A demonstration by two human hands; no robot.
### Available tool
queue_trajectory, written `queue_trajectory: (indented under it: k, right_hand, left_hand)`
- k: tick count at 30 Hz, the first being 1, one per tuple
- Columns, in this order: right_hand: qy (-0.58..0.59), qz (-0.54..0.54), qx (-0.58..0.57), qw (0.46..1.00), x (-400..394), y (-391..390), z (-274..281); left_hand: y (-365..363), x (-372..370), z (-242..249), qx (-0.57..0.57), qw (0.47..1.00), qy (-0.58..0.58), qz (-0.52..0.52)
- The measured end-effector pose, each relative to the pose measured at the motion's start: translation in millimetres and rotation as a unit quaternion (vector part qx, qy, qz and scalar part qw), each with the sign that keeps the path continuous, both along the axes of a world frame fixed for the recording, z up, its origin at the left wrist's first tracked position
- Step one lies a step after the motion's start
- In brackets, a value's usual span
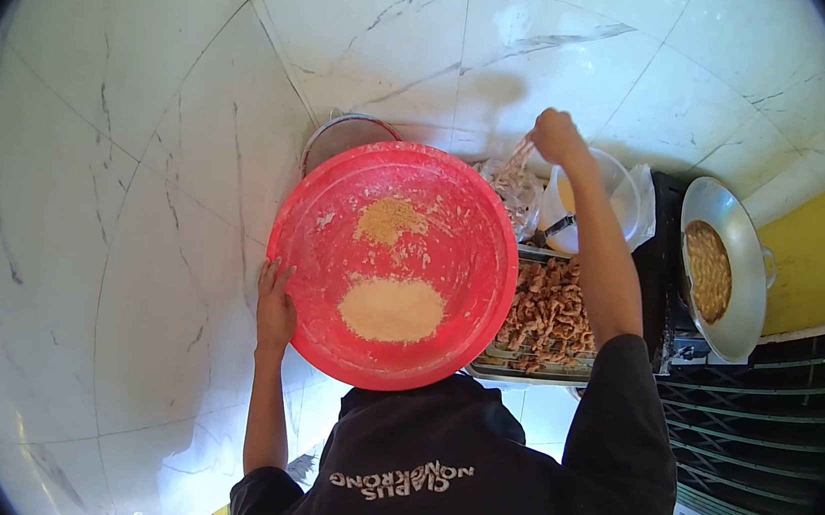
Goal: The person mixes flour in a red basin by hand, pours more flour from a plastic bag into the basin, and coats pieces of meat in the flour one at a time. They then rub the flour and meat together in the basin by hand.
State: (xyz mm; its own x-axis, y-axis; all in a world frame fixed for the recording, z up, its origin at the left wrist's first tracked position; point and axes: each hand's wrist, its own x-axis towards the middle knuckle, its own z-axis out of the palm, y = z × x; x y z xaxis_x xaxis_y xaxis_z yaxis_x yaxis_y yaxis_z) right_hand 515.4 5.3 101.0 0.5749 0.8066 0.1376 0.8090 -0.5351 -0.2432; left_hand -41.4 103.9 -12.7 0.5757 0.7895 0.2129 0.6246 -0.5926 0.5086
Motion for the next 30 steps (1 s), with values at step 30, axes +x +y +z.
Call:
queue_trajectory:
  k: [30]
  right_hand:
    - [0.018,-0.044,-0.177,0.983,-20.8,9.5,-144.8]
  left_hand:
    - [-8.1,11.5,-5.4,0.027,0.999,0.009,0.041]
